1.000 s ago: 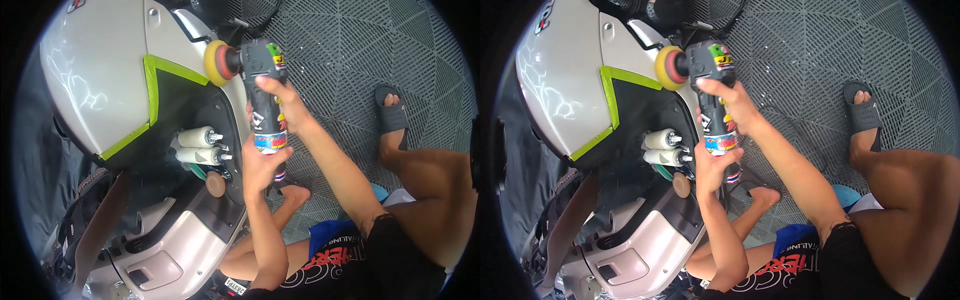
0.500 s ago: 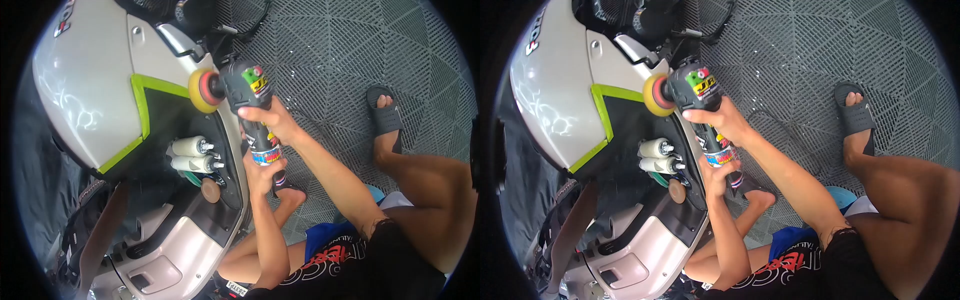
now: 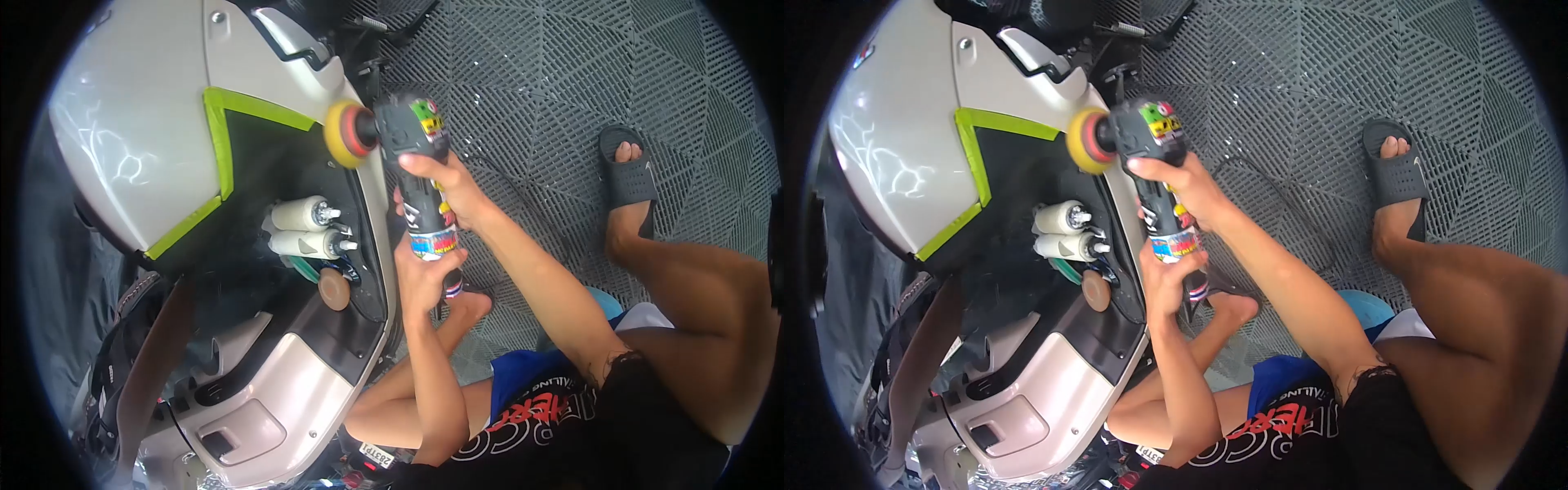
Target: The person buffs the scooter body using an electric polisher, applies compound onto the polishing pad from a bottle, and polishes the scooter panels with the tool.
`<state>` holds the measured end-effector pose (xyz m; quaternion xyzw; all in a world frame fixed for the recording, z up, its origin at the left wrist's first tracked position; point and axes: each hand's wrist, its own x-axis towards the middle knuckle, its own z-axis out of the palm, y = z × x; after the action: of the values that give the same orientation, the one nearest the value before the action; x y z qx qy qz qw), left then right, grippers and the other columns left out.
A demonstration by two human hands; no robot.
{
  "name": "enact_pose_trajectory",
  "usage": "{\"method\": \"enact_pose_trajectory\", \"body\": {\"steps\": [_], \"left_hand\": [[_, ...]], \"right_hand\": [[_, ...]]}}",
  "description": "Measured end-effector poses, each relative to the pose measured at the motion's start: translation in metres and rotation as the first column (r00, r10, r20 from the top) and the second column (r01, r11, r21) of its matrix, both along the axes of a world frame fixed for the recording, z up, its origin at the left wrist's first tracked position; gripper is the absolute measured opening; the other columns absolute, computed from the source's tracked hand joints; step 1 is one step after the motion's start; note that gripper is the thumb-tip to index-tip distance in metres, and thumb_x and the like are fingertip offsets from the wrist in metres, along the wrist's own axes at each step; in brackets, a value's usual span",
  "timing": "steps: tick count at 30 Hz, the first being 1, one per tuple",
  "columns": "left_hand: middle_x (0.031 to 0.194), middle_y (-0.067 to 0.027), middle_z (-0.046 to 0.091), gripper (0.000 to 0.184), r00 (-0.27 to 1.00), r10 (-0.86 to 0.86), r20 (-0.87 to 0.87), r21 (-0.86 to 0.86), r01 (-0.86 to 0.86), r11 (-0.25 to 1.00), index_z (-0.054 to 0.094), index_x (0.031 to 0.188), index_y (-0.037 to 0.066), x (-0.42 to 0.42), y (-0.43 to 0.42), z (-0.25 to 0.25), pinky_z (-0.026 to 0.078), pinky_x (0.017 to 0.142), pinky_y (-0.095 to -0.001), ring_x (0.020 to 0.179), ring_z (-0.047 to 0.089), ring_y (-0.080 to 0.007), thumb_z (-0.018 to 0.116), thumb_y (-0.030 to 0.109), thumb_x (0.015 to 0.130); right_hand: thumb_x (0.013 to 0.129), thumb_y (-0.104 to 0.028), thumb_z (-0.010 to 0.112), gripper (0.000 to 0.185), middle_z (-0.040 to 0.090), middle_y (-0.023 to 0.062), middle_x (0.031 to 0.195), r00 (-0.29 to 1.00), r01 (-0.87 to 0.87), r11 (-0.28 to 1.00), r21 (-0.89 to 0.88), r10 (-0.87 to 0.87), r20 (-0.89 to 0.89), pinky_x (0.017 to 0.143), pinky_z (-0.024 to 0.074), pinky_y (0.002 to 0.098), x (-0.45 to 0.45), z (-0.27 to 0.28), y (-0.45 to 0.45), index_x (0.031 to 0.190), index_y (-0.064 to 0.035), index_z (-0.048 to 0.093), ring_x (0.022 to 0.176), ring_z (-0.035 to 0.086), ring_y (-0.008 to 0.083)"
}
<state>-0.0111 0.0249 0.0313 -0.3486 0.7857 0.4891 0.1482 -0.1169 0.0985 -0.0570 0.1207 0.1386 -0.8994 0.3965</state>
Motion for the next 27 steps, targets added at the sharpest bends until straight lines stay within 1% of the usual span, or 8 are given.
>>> {"method": "enact_pose_trajectory", "body": {"steps": [3, 7, 10, 12, 14, 18, 22, 27], "left_hand": [[0.09, -0.0067, 0.07, 0.042, 0.999, -0.036, -0.002, -0.045, 0.036, 0.998, 0.064, 0.105, -0.002, 0.012, 0.001, -0.003, 0.053, 0.069, -0.0303, 0.076, 0.065, -0.0143, 0.084, 0.01, 0.071], [0.091, -0.006, 0.069, 0.041, 0.998, -0.048, 0.034, -0.06, 0.05, 0.997, 0.063, 0.106, -0.003, 0.009, 0.003, -0.002, 0.052, 0.07, -0.0295, 0.076, 0.064, -0.0126, 0.086, 0.012, 0.075], [0.089, -0.0057, 0.069, 0.04, 1.0, -0.02, 0.021, -0.001, 0.02, 1.0, 0.063, 0.106, -0.003, -0.014, 0.01, 0.006, 0.051, 0.07, -0.029, 0.076, 0.062, -0.012, 0.085, 0.011, 0.076], [0.088, -0.0061, 0.069, 0.04, 0.998, -0.021, 0.057, 0.026, 0.02, 0.999, 0.063, 0.107, -0.003, -0.013, 0.004, 0.004, 0.051, 0.07, -0.0293, 0.075, 0.063, -0.0127, 0.083, 0.009, 0.074], [0.088, -0.0067, 0.069, 0.041, 0.996, -0.033, 0.079, -0.054, 0.037, 0.998, 0.063, 0.106, -0.003, 0.002, 0.003, 0.005, 0.052, 0.07, -0.0301, 0.075, 0.064, -0.0139, 0.083, 0.009, 0.073], [0.089, -0.0077, 0.071, 0.042, 0.995, -0.019, 0.102, -0.068, 0.026, 0.997, 0.064, 0.106, -0.003, 0.054, -0.013, 0.004, 0.054, 0.072, -0.0308, 0.076, 0.066, -0.0148, 0.083, 0.009, 0.071], [0.092, -0.0088, 0.073, 0.044, 0.984, -0.002, 0.18, -0.099, 0.02, 0.995, 0.065, 0.108, -0.002, 0.089, -0.014, 0.011, 0.054, 0.073, -0.0315, 0.078, 0.067, -0.015, 0.082, 0.008, 0.069], [0.091, -0.0075, 0.072, 0.041, 0.968, 0.093, 0.235, -0.094, -0.073, 0.993, 0.065, 0.107, -0.003, 0.126, 0.002, 0.01, 0.054, 0.072, -0.03, 0.077, 0.067, -0.0138, 0.082, 0.007, 0.07]], "right_hand": [[0.088, -0.036, 0.075, 0.052, 0.068, 0.0151, 0.08, 1.0, 0.017, 0.999, -0.039, -0.018, -0.018, 0.062, 0.0611, 0.0349, 0.013, -0.002, -0.002, 0.122, -0.0017, 0.056, 0.065, 0.07, 0.0226], [0.087, -0.041, 0.074, 0.052, 0.069, 0.0159, 0.079, 0.999, -0.004, 0.996, -0.083, 0.008, 0.045, 0.061, 0.061, 0.0351, 0.01, -0.007, 0.001, 0.12, -0.0036, 0.057, 0.064, 0.07, 0.0235], [0.087, -0.045, 0.075, 0.052, 0.069, 0.0155, 0.078, 0.999, 0.013, 1.0, 0.023, -0.014, 0.03, 0.06, 0.0611, 0.0343, -0.008, -0.008, 0.003, 0.112, -0.0017, 0.059, 0.062, 0.07, 0.0235], [0.086, -0.046, 0.076, 0.053, 0.069, 0.0154, 0.078, 0.999, 0.026, 1.0, -0.01, -0.026, 0.025, 0.06, 0.0613, 0.0343, -0.008, -0.007, 0.003, 0.109, -0.0009, 0.06, 0.063, 0.071, 0.0236], [0.087, -0.044, 0.075, 0.051, 0.069, 0.0159, 0.079, 0.999, 0.011, 1.0, -0.009, -0.01, 0.035, 0.06, 0.0616, 0.0348, 0.005, -0.002, 0.003, 0.112, -0.0019, 0.059, 0.064, 0.071, 0.024], [0.087, -0.04, 0.073, 0.049, 0.069, 0.0159, 0.08, 0.999, 0.002, 0.999, -0.037, 0.0, 0.047, 0.065, 0.0624, 0.0374, 0.058, -0.008, -0.015, 0.114, -0.002, 0.059, 0.067, 0.071, 0.0236], [0.087, -0.04, 0.073, 0.053, 0.068, 0.0185, 0.081, 0.986, -0.029, 0.999, -0.032, 0.034, 0.165, 0.064, 0.0626, 0.0386, 0.109, -0.016, -0.022, 0.121, -0.0032, 0.056, 0.067, 0.071, 0.0263], [0.086, -0.041, 0.074, 0.052, 0.068, 0.019, 0.08, 0.946, -0.139, 0.987, -0.083, 0.157, 0.284, 0.063, 0.0624, 0.0386, 0.151, -0.027, -0.02, 0.119, -0.0047, 0.056, 0.065, 0.071, 0.0278]]}}
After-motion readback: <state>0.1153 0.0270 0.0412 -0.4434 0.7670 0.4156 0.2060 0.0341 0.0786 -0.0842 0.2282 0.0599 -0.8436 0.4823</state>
